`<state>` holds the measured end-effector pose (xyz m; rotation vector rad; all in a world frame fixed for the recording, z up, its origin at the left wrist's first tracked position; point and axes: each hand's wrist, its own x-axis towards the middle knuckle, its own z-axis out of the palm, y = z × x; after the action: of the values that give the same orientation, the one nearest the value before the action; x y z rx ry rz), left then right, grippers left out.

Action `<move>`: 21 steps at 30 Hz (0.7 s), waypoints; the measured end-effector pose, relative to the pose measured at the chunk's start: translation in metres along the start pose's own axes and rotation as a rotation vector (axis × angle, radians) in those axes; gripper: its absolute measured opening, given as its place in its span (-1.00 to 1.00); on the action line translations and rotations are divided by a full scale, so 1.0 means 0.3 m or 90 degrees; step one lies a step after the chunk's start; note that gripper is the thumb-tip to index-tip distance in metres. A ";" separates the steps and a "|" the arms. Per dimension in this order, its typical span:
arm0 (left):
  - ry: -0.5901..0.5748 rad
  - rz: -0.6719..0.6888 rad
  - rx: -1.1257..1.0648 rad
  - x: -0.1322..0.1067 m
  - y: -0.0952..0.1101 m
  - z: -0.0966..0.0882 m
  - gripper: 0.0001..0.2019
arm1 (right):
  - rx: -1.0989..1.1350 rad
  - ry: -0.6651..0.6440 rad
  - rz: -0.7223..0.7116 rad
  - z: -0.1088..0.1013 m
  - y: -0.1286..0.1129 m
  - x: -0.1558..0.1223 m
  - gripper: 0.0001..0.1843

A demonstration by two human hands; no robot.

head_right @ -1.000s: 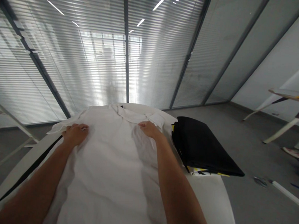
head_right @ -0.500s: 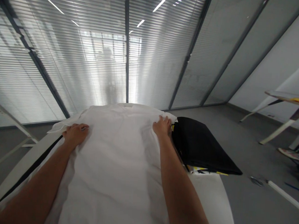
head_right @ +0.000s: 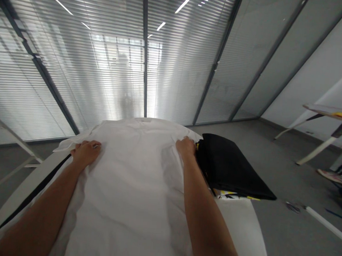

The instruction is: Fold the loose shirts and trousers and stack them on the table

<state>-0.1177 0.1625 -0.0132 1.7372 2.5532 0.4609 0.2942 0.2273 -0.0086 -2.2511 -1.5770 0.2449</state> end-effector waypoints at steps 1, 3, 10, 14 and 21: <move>-0.004 0.003 0.006 0.000 0.003 -0.001 -0.61 | 0.006 -0.008 -0.001 -0.002 0.000 0.003 -0.43; -0.010 0.006 0.017 0.001 0.007 -0.002 -0.60 | 0.016 -0.019 0.000 -0.005 0.002 0.007 -0.42; -0.010 0.014 0.023 0.005 0.007 0.006 -0.60 | 0.020 -0.063 0.017 -0.017 0.017 -0.011 -0.33; -0.010 0.014 0.022 0.005 0.006 0.006 -0.60 | 0.005 -0.087 0.044 -0.024 0.017 -0.025 -0.21; -0.012 0.015 0.028 0.004 0.005 0.008 -0.59 | 0.074 -0.011 -0.001 -0.016 0.008 -0.014 -0.08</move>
<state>-0.1164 0.1646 -0.0149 1.7779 2.5522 0.3915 0.2965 0.2216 -0.0056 -2.1647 -1.5318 0.3475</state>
